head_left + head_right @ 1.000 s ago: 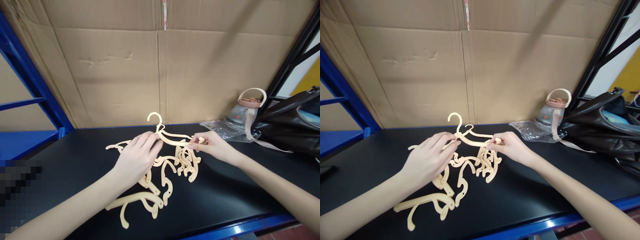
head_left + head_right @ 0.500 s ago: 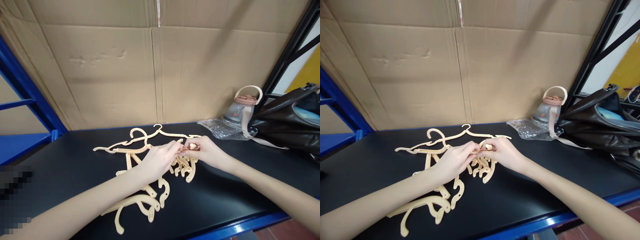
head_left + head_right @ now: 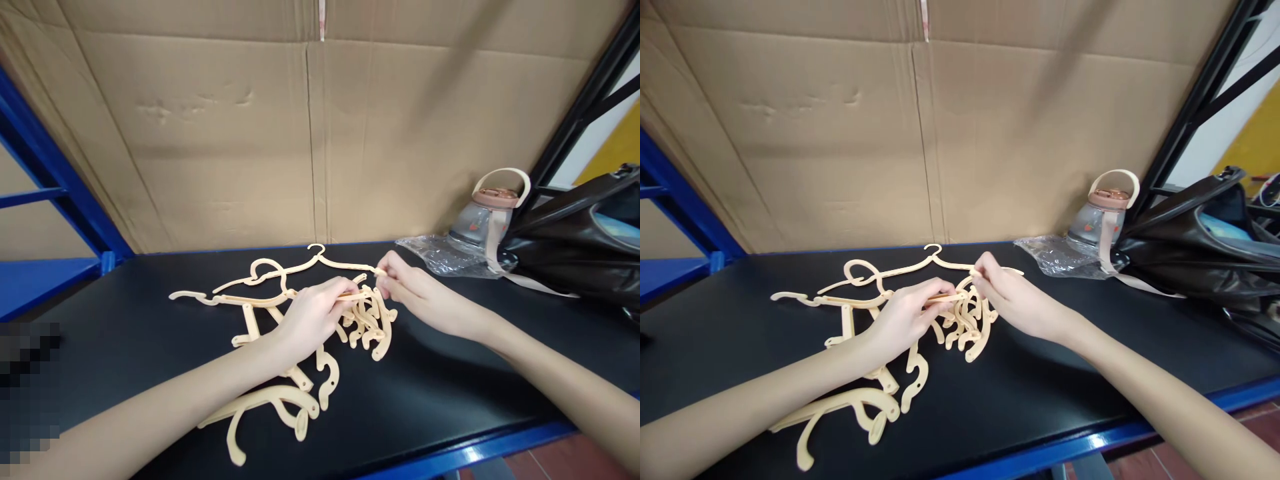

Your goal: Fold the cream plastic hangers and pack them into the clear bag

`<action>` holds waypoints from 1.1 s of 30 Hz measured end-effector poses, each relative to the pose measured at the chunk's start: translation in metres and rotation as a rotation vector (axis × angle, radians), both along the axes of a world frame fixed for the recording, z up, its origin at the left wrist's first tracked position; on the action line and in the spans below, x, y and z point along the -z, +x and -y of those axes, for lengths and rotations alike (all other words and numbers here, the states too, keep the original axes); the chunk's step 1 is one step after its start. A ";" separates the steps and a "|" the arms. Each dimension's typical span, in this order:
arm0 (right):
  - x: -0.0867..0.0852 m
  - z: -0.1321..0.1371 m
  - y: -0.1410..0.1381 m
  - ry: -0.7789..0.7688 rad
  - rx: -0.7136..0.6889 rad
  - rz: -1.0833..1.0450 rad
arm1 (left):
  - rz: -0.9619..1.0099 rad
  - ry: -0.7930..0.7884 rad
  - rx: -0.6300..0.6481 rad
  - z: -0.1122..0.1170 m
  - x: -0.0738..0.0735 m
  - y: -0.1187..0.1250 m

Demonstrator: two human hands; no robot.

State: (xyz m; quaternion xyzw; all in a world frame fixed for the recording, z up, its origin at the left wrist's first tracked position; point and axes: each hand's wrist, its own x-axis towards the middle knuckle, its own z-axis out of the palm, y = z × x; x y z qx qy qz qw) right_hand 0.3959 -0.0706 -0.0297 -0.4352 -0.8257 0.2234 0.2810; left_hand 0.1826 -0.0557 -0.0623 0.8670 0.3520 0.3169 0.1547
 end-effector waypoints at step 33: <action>0.026 0.010 -0.022 0.504 0.250 0.781 | 0.104 -0.011 -0.053 -0.001 0.001 -0.001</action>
